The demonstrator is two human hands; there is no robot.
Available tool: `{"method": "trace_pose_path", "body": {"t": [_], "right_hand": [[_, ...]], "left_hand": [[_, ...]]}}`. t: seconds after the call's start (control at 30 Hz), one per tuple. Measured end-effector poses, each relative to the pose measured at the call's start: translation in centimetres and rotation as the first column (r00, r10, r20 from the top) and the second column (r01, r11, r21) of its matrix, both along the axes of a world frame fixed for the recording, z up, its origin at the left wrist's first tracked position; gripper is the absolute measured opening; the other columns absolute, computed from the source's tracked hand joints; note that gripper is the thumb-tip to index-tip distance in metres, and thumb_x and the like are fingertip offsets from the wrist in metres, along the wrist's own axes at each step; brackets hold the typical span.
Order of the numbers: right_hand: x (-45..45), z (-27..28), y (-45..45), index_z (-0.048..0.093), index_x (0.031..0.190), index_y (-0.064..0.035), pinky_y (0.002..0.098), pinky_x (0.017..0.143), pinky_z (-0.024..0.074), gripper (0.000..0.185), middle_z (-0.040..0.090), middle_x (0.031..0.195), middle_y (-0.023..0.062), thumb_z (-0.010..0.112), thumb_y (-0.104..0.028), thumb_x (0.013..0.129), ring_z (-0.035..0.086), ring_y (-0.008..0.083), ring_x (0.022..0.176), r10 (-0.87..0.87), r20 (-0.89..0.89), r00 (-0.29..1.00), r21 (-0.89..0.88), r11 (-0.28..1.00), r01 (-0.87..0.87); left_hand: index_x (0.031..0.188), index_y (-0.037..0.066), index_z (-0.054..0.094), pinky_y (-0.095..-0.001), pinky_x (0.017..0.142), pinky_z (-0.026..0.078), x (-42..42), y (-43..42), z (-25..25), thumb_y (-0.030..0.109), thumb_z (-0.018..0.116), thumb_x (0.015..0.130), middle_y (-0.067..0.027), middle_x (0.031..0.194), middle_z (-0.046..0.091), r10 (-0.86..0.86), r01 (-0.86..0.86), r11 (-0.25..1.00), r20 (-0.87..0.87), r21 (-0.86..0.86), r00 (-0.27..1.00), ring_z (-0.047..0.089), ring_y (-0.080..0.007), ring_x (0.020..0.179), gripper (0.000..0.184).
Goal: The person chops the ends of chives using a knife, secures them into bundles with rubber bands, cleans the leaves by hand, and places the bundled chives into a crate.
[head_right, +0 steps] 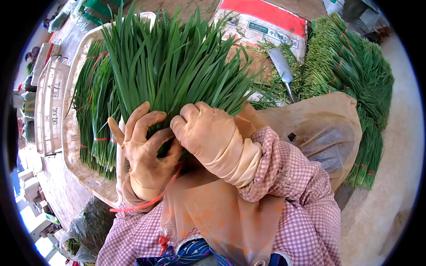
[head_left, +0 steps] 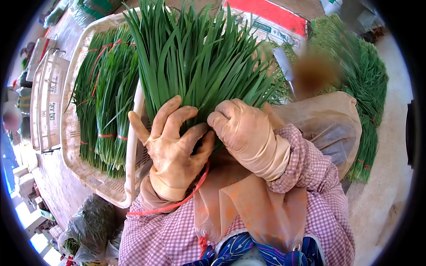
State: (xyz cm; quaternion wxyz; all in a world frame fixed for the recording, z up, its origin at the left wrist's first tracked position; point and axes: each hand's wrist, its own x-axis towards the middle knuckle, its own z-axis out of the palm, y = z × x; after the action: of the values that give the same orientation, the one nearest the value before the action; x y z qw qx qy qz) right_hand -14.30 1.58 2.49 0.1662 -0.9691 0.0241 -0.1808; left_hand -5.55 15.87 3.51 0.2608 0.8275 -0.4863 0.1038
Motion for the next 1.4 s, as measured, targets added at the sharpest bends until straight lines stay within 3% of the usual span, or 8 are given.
{"method": "trace_pose_path", "body": {"t": [0.27,0.47,0.6,0.73,0.77,0.9,1.2,1.4], "right_hand": [[-1.8,-3.1,-6.7,0.064,0.093,-0.0080,0.0386,0.062,0.0536,0.010,0.065,0.092,0.0102,0.060,-0.006,0.084,0.065,0.0284,0.081,-0.367,0.235,0.900,0.201,0.924,0.324],[-7.7,-4.6,-18.8,0.064,0.100,-0.0060,0.0373,0.075,0.0523,0.013,0.066,0.093,0.0105,0.060,-0.007,0.088,0.064,0.0296,0.084,-0.519,0.195,0.832,-0.278,0.785,0.554],[-5.0,-0.1,-11.5,0.064,0.103,-0.0059,0.0356,0.080,0.0519,0.020,0.066,0.095,0.0093,0.067,-0.002,0.084,0.064,0.0262,0.088,-0.412,0.320,0.853,0.396,0.876,0.275],[-1.3,-1.3,-6.5,0.062,0.097,-0.0101,0.0385,0.083,0.0504,0.020,0.062,0.095,0.0057,0.072,-0.016,0.081,0.062,0.0254,0.090,0.087,0.370,0.925,0.151,0.977,-0.153],[-1.0,-1.2,-5.3,0.062,0.098,-0.0098,0.0407,0.086,0.0483,0.025,0.059,0.095,0.0058,0.070,-0.025,0.080,0.059,0.0254,0.089,0.108,0.304,0.947,-0.086,0.993,-0.086],[-2.9,-3.3,-2.5,0.063,0.102,-0.0076,0.0415,0.088,0.0463,0.031,0.056,0.094,0.0062,0.069,-0.027,0.078,0.057,0.0245,0.087,0.043,0.209,0.977,-0.128,0.992,-0.016],[-4.4,-4.5,-2.9,0.064,0.106,-0.0079,0.0345,0.064,0.0517,0.033,0.059,0.095,0.0068,0.071,-0.013,0.074,0.059,0.0229,0.080,0.089,0.365,0.927,-0.038,0.996,-0.080],[-2.4,-4.0,-5.1,0.064,0.107,-0.0046,0.0307,0.066,0.0516,0.022,0.064,0.086,0.0062,0.069,-0.013,0.087,0.062,0.0197,0.075,-0.132,0.486,0.864,0.602,0.767,-0.221]], "left_hand": [[0.076,0.025,0.072,-0.0567,0.117,0.000,0.2,0.2,0.4,0.023,0.079,0.064,0.0025,0.100,0.064,-0.013,0.014,0.999,-0.012,0.048,1.000,0.058,-0.0221,0.115,0.013],[0.076,0.026,0.073,-0.0567,0.117,0.000,0.4,0.5,0.0,0.023,0.079,0.064,0.0030,0.099,0.064,-0.031,0.031,0.999,-0.009,0.031,0.999,0.057,-0.0226,0.116,0.014],[0.084,0.026,0.076,-0.0595,0.113,0.014,0.2,0.1,0.8,0.015,0.081,0.064,0.0011,0.107,0.062,-0.058,0.061,0.991,-0.024,0.119,0.998,0.052,-0.0270,0.122,0.023],[0.084,0.024,0.076,-0.0595,0.113,0.014,0.2,-0.1,1.3,0.014,0.081,0.063,0.0006,0.108,0.063,-0.085,0.086,0.983,-0.012,0.161,0.996,0.052,-0.0274,0.122,0.024],[0.084,0.023,0.076,-0.0594,0.113,0.014,0.3,0.1,1.3,0.014,0.081,0.064,0.0002,0.109,0.063,-0.072,0.075,0.985,-0.027,0.157,0.997,0.052,-0.0277,0.122,0.023],[0.086,0.022,0.075,-0.0543,0.114,0.012,0.9,1.0,0.4,0.014,0.078,0.068,-0.0011,0.108,0.063,0.003,0.007,0.993,-0.088,0.114,0.996,0.052,-0.0286,0.121,0.020],[0.090,0.018,0.074,-0.0567,0.109,0.021,1.0,0.7,1.1,0.013,0.077,0.070,-0.0045,0.109,0.059,-0.010,0.026,0.992,-0.134,0.120,0.991,0.050,-0.0341,0.121,0.022],[0.090,0.022,0.076,-0.0552,0.112,0.017,0.9,0.5,1.2,0.015,0.081,0.064,-0.0031,0.108,0.060,-0.019,0.036,0.985,-0.098,0.171,0.995,0.050,-0.0324,0.122,0.028]]}}
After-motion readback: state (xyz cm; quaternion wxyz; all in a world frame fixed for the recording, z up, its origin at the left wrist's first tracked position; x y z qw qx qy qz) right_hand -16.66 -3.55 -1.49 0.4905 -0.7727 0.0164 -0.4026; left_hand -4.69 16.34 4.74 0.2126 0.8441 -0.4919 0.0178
